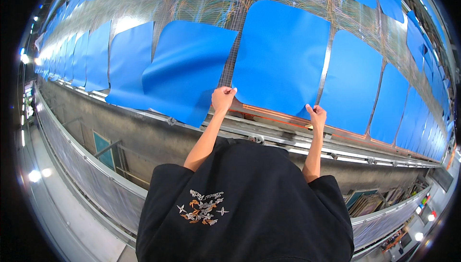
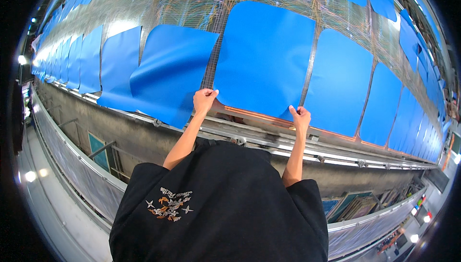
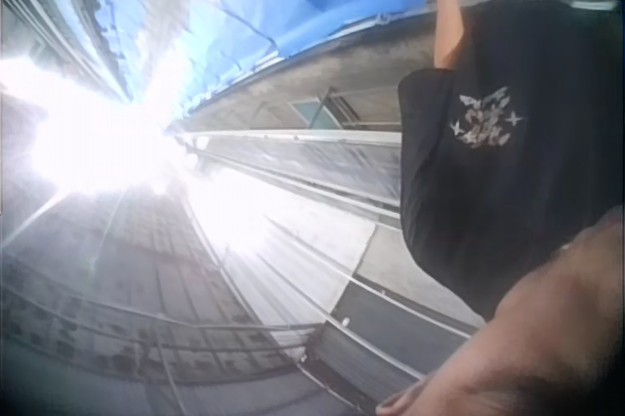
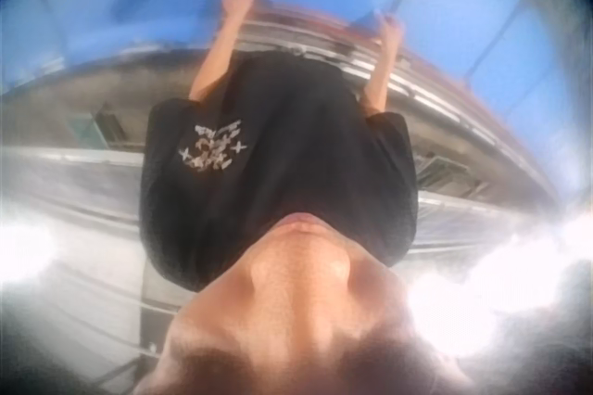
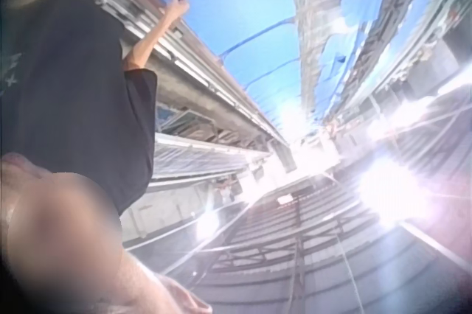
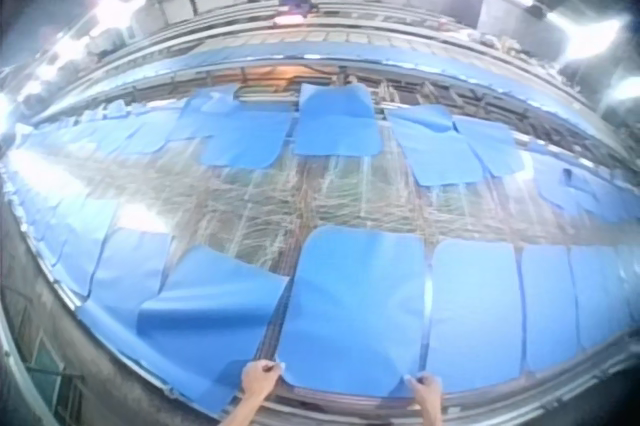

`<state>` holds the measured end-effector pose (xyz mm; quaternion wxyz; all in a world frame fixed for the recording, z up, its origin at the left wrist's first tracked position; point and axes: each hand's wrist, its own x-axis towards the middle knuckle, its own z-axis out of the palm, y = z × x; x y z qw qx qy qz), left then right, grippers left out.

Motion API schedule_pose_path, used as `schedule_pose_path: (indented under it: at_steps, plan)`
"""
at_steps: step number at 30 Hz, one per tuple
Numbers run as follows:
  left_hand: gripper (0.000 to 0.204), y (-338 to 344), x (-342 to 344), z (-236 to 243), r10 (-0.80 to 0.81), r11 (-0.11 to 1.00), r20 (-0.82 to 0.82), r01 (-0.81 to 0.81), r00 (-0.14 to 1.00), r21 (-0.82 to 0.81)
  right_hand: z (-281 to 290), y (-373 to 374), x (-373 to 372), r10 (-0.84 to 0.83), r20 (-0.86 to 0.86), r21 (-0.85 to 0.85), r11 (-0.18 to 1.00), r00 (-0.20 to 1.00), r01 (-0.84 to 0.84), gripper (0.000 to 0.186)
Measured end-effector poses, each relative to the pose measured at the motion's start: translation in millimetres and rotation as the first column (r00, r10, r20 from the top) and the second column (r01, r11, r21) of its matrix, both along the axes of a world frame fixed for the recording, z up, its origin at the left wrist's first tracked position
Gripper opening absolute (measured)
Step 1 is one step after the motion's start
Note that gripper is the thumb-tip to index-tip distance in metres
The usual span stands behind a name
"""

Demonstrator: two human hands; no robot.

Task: The person repeatedly places blue protective film sheets onto a large curved surface with a grid pattern. They align each sheet, smooth it down with both hands, and then retrieve another sheet to continue the process.

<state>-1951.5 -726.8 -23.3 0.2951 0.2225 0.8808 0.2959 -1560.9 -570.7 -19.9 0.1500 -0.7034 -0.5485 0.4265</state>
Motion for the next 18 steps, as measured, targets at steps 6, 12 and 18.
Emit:
schedule_pose_path:
  at_steps: [6,12,18]
  plan:
    - [0.035,-1,-1,-3,-0.019,1.000,-0.005,0.019,1.000,0.012,12,1,-8,-0.040,0.020,-0.017,0.999,0.999,0.040,0.040]
    - [0.035,-1,0,-1,0.014,1.000,0.014,-0.014,1.000,0.027,16,4,-8,-0.027,0.055,-0.047,0.998,0.998,0.030,0.040]
    - [0.034,0,-1,-1,-0.004,1.000,0.046,0.003,0.999,0.015,14,1,-7,-0.036,0.077,-0.029,0.999,0.996,0.038,0.040]
